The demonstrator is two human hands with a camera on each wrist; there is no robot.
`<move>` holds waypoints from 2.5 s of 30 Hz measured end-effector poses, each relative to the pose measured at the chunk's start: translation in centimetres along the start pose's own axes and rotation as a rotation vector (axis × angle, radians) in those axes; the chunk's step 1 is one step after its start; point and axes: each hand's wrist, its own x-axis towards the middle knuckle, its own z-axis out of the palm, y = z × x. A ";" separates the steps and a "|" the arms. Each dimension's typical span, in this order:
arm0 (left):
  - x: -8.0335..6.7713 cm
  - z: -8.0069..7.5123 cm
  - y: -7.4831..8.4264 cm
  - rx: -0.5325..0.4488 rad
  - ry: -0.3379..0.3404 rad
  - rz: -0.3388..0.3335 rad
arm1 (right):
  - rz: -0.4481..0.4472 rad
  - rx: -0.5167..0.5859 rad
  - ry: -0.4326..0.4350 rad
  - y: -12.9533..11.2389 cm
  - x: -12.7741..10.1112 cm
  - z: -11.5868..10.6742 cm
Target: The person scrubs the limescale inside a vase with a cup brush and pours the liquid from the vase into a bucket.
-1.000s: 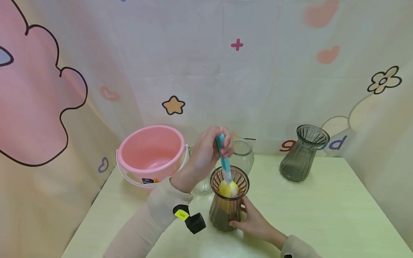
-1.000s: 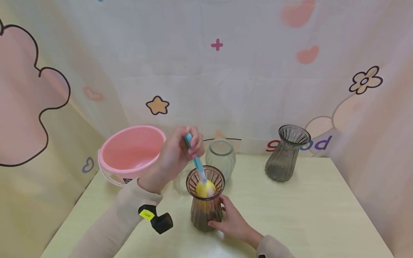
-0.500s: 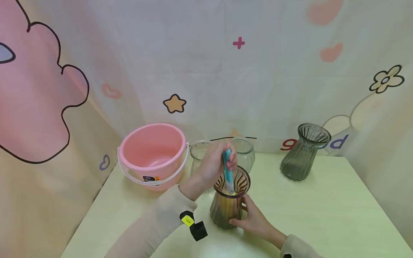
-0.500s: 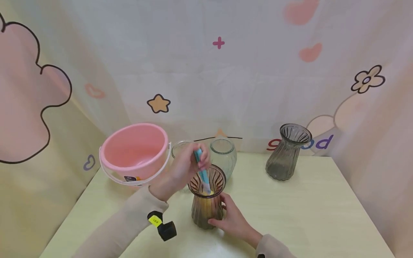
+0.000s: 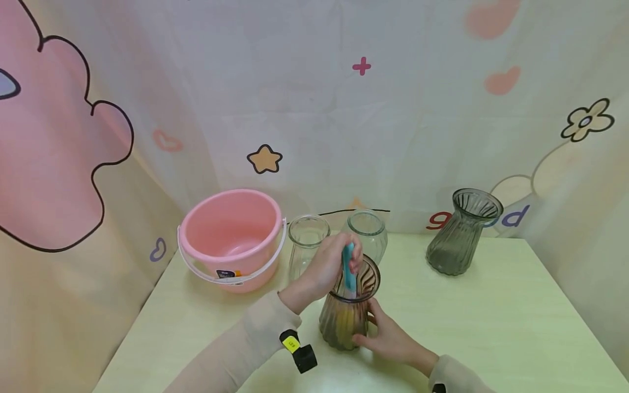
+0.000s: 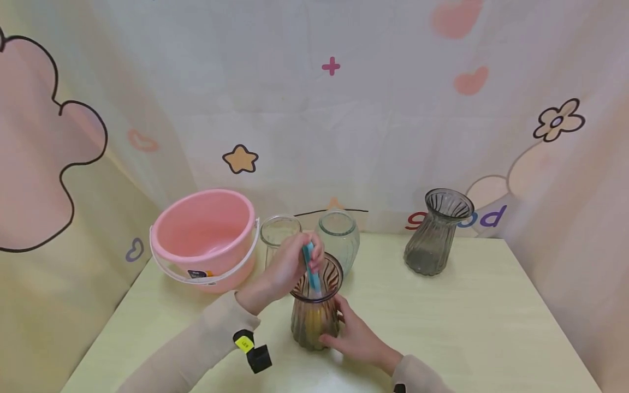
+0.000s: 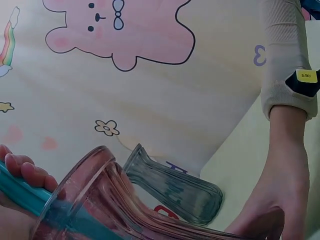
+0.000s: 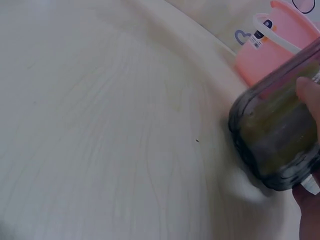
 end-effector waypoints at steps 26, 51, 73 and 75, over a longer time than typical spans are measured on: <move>0.8 0.5 8.2 -0.122 -0.020 0.119 | -0.057 -0.031 0.074 0.2 -0.4 0.4; 0.3 0.8 0.3 -0.051 0.019 -0.039 | 0.010 0.022 0.040 0.2 -0.2 0.0; 0.7 1.1 7.3 -0.080 0.027 0.124 | -0.006 0.012 -0.011 1.1 -0.2 -0.2; 0.9 1.1 7.8 -0.086 0.023 0.135 | -0.007 0.010 -0.013 1.0 -0.3 -0.2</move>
